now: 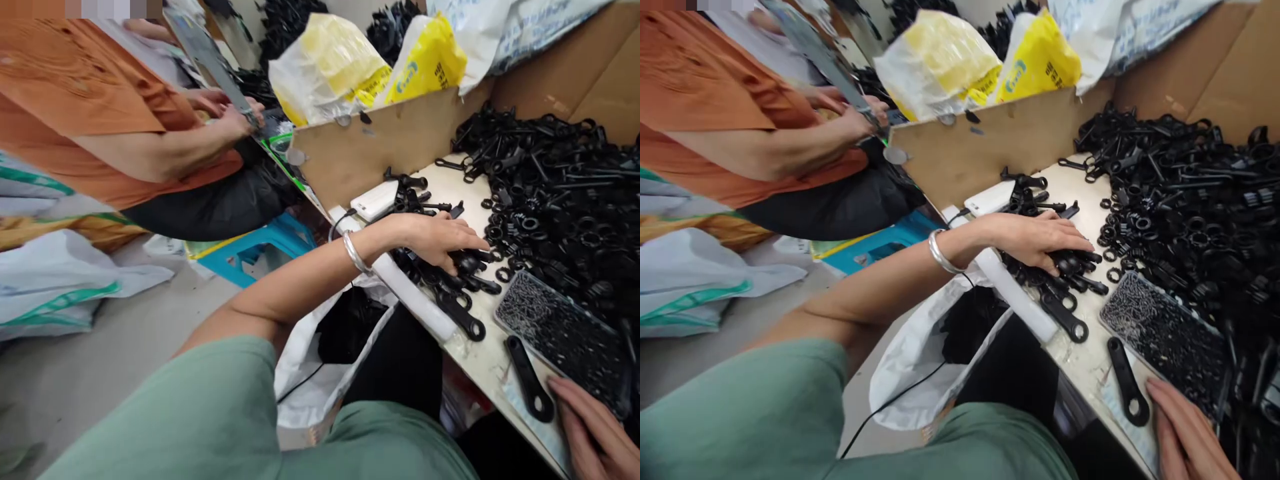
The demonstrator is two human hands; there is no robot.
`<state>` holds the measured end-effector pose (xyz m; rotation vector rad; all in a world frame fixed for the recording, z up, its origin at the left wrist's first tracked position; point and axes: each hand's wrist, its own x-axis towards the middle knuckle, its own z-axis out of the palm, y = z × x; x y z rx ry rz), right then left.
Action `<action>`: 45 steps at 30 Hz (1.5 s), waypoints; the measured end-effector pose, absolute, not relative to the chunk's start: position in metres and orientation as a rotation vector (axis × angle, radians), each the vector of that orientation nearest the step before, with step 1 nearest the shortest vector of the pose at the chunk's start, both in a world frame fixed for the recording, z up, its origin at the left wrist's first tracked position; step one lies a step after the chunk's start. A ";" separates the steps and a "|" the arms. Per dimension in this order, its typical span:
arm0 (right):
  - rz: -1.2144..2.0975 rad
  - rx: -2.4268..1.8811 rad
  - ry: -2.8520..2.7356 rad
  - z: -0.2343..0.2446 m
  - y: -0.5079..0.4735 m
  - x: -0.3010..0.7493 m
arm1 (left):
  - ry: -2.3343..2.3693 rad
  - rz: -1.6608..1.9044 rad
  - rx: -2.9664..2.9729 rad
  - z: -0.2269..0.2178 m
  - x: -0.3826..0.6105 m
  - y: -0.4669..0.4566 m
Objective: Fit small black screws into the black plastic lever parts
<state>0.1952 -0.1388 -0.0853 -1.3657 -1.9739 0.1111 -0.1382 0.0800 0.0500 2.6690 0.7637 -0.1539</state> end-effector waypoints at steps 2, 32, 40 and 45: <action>0.097 -1.414 -1.977 -0.078 -0.142 0.189 | 0.759 -0.163 2.638 0.048 -0.138 0.081; -0.090 -1.619 -2.090 -0.024 -0.150 0.164 | 0.624 0.716 3.015 -0.035 -0.046 -0.066; -0.346 -2.143 -2.331 -0.011 -0.090 0.173 | 0.673 0.588 2.880 -0.023 -0.041 -0.055; -0.251 -2.248 -2.340 -0.020 -0.075 0.178 | 0.804 0.603 2.964 -0.020 -0.020 -0.018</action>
